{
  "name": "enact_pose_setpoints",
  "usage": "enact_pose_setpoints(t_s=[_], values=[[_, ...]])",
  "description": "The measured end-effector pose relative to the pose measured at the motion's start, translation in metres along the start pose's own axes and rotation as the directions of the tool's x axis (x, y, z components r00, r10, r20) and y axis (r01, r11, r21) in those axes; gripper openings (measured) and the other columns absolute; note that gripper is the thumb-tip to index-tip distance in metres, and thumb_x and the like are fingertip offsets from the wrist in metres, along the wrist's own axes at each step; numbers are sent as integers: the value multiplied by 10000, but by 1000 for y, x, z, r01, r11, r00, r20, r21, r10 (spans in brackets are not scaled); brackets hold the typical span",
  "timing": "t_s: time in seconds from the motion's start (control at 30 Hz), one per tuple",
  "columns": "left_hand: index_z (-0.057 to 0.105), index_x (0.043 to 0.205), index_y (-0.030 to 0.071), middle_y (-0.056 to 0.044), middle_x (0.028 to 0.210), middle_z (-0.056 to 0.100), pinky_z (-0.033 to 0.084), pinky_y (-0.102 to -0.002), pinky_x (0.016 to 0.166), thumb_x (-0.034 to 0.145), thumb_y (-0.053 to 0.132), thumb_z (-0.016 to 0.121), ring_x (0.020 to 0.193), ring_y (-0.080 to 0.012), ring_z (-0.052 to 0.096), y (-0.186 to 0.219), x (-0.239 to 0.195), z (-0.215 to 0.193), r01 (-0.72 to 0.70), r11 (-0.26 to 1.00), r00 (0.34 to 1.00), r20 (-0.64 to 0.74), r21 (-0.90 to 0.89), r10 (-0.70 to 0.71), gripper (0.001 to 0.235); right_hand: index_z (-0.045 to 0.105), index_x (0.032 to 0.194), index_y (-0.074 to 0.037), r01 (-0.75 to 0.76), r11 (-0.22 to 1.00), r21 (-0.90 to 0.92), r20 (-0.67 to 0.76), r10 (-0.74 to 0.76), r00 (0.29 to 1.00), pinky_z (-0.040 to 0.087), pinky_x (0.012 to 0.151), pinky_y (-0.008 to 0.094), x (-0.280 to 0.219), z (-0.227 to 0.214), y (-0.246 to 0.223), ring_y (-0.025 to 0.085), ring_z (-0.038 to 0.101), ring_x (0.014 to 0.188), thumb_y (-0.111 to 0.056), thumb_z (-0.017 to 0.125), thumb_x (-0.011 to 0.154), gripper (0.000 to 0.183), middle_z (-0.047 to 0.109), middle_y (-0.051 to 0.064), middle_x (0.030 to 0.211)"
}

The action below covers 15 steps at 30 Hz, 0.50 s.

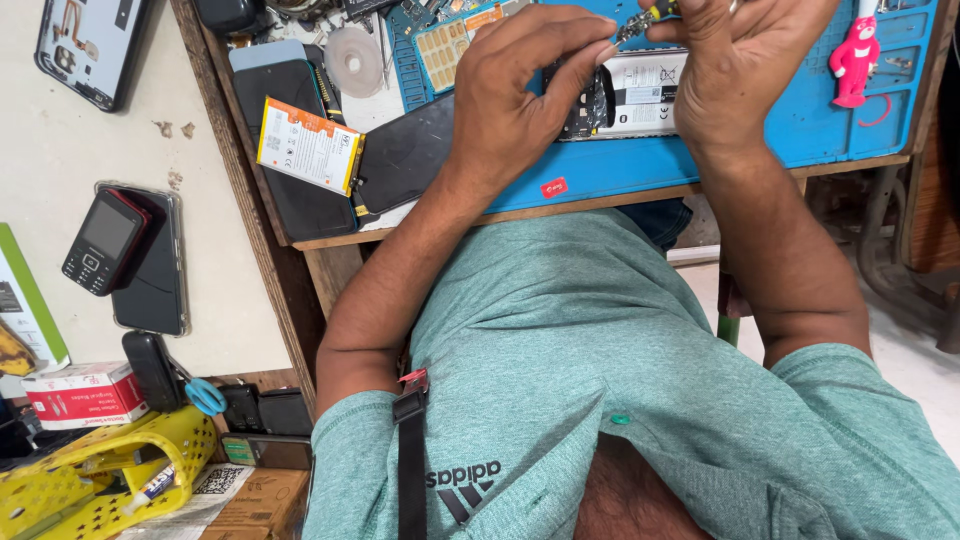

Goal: The person uses a yellow-handled screwdriver to remove and install screws on a disassembled smartphone placed on a blue work mat. They repeatedly adjust the phone's position and handle small internal components while working.

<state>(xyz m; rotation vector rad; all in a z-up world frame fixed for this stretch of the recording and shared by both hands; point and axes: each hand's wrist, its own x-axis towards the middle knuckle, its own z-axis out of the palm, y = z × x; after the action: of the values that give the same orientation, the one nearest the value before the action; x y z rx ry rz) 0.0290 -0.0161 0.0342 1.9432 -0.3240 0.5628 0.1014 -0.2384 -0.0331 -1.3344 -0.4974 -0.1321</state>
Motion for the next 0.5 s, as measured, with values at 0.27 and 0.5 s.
enact_pose_setpoints(t_s=[0.27,0.5], values=[[786,1111,86,-60,1063,784,624,-282,838,996,165,771,958,-161,772,3,1,0,104,985,994,35,-137,-100,140,132,1523,-117,102,987,-123,99,-90,991,683,785,321,-1,-1,-4,267,778,930,-109,719,1223,659,714,212,1078],[785,1114,81,-52,1045,787,614,-274,832,991,168,776,936,-147,764,1,-1,0,144,972,989,48,-183,-137,150,-9,1612,-242,58,995,-76,72,-52,996,660,837,361,-5,2,-14,262,742,886,-27,791,1235,910,699,187,1070]])
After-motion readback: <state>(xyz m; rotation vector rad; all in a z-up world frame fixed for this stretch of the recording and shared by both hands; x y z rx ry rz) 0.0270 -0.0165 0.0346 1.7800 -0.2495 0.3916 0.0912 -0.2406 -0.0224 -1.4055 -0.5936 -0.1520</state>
